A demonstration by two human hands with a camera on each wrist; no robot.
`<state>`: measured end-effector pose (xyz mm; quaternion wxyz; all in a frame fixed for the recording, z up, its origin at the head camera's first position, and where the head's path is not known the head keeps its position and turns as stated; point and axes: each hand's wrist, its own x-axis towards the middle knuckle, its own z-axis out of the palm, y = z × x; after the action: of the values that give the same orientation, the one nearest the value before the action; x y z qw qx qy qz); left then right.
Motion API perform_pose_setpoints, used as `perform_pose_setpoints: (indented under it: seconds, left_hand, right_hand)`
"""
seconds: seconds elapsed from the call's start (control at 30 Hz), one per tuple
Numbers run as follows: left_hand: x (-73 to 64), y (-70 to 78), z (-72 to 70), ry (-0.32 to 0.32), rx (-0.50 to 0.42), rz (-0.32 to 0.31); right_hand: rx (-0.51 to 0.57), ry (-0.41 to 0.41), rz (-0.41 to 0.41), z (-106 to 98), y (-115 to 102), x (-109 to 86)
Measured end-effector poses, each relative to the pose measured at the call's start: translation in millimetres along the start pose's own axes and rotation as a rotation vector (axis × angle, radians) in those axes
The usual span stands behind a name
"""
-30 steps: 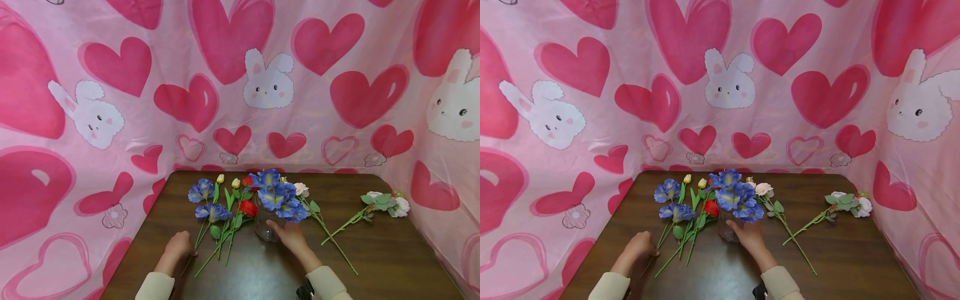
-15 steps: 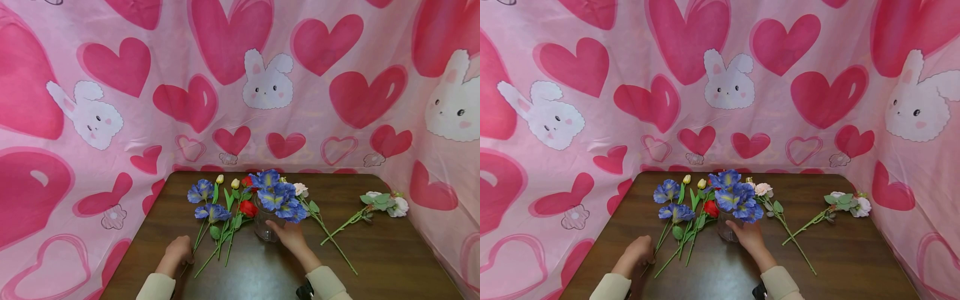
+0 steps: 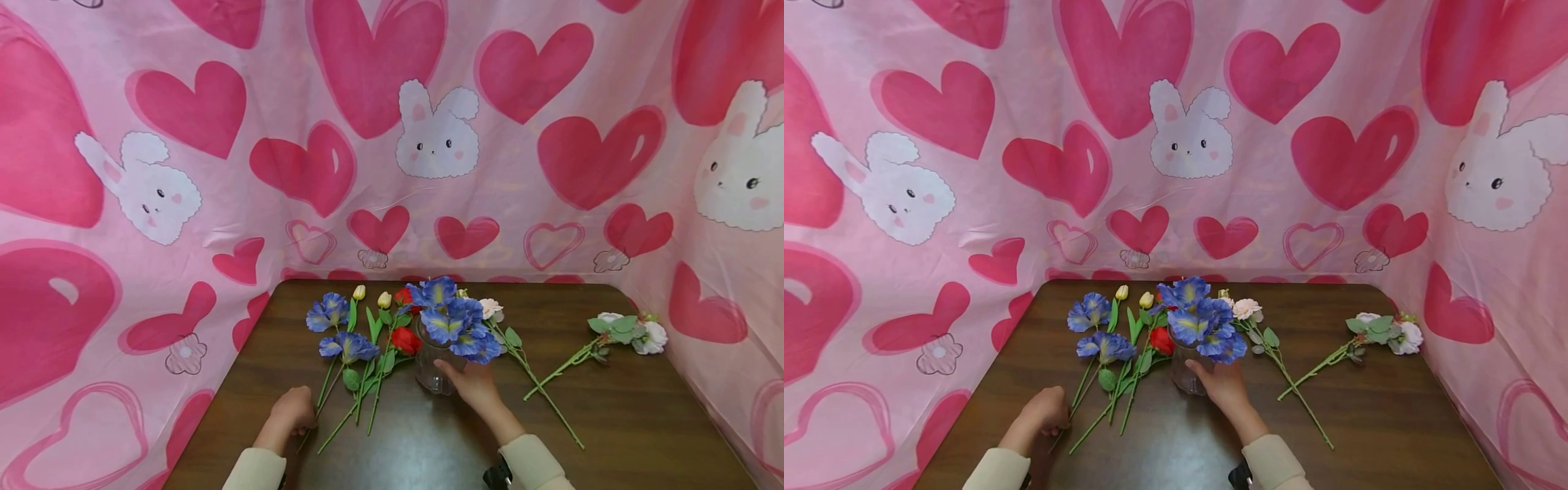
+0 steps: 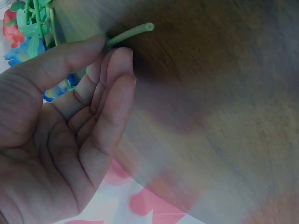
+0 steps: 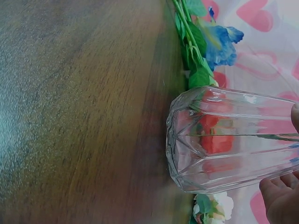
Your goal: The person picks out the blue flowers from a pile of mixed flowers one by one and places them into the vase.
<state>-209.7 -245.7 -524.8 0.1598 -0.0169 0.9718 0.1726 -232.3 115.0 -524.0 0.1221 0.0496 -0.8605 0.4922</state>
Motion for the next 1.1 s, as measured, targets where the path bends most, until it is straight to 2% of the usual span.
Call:
perform_pose_setpoints:
  seconds: [0.47, 0.73, 0.93, 1.1]
  left_hand:
    - [-0.5, 3.3, -6.6, -0.013, -0.143, 0.065]
    - [-4.5, 7.8, -13.4, -0.054, -0.326, 0.113]
    - [-7.7, 12.5, -20.1, -0.048, -0.354, 0.157]
    - [-5.7, 14.5, -23.9, -0.052, -0.359, 0.167]
  right_hand:
    - [0.04, 0.032, -0.04, 1.3, 1.5, 0.6]
    - [0.024, 0.017, -0.026, 0.4, 0.4, -0.4]
    - [0.009, 0.005, -0.012, -1.0, -1.3, -0.6]
    - [-0.016, -0.012, -0.001, -2.1, -1.0, -0.2]
